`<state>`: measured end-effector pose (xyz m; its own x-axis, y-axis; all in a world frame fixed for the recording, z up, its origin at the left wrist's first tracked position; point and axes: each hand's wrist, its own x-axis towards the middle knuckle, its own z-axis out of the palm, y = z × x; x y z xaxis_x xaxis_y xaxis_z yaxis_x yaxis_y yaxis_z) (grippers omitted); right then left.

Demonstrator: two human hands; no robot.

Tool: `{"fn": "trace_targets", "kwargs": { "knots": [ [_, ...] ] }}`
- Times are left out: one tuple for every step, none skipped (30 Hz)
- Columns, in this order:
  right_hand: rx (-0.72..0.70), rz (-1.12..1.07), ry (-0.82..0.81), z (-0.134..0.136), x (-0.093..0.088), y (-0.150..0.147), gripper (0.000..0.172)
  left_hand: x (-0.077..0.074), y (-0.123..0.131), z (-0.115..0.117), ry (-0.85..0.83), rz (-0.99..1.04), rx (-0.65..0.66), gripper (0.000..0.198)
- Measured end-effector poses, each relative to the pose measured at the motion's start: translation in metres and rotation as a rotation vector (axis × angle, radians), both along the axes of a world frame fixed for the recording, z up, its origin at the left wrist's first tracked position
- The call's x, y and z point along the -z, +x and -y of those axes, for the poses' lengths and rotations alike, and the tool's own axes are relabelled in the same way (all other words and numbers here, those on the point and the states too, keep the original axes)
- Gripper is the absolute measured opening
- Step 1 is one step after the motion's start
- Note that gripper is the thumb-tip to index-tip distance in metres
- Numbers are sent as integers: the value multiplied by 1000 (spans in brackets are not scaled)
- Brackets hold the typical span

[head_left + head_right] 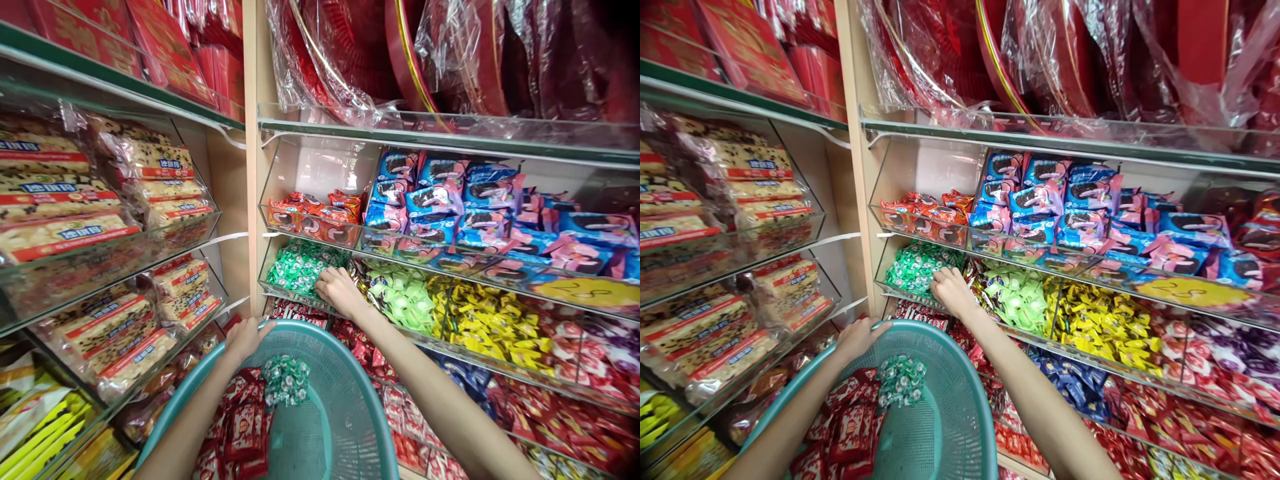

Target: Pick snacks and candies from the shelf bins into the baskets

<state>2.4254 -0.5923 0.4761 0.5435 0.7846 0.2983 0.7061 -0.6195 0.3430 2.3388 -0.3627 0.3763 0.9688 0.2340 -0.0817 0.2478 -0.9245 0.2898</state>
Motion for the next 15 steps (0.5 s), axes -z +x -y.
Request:
{"fn": "trace_targets", "kwargs": {
  "knots": [
    [1, -1, 26, 1, -2, -2, 30, 0, 0, 0, 0, -1, 0, 68],
    [-6, -5, 62, 1, -4, -5, 31, 0, 0, 0, 1, -1, 3, 68],
    [-21, -9, 109, 2, -6, -10, 31, 1, 0, 0, 1, -1, 6, 68],
    [-41, -17, 164, 1, -8, -16, 31, 1, 0, 0, 2, 0, 10, 68],
    [-67, -29, 220, 0, -8, -24, 32, 2, 0, 0, 3, 2, 11, 68],
    [-98, -50, 270, -2, -7, -34, 32, 3, 1, 0, 3, 2, 11, 68],
    [-132, -80, 310, -5, -3, -44, 32, 3, 1, 0, 3, 0, 7, 67],
    [-167, -119, 335, -9, 4, -54, 31, 4, 1, 0, 2, -2, 2, 67],
    [-201, -165, 344, -13, 13, -63, 30, 5, 1, 0, 2, -5, -2, 68],
    [-229, -216, 336, -17, 24, -70, 28, 5, 1, 0, 3, -5, 0, 68],
    [-249, -267, 315, -20, 37, -75, 26, 6, 1, 0, 6, -5, 5, 68],
    [-256, -314, 284, -23, 50, -79, 24, 6, 1, 0, 10, -3, 14, 68],
    [-255, -350, 255, -25, 63, -80, 22, 7, 1, 0, 14, 0, 20, 69],
    [-245, -381, 220, -26, 76, -80, 20, 7, 2, 0, 17, 4, 25, 69],
    [-226, -406, 179, -26, 88, -79, 19, 8, 2, 0, 20, 9, 31, 69]
  ]
}}
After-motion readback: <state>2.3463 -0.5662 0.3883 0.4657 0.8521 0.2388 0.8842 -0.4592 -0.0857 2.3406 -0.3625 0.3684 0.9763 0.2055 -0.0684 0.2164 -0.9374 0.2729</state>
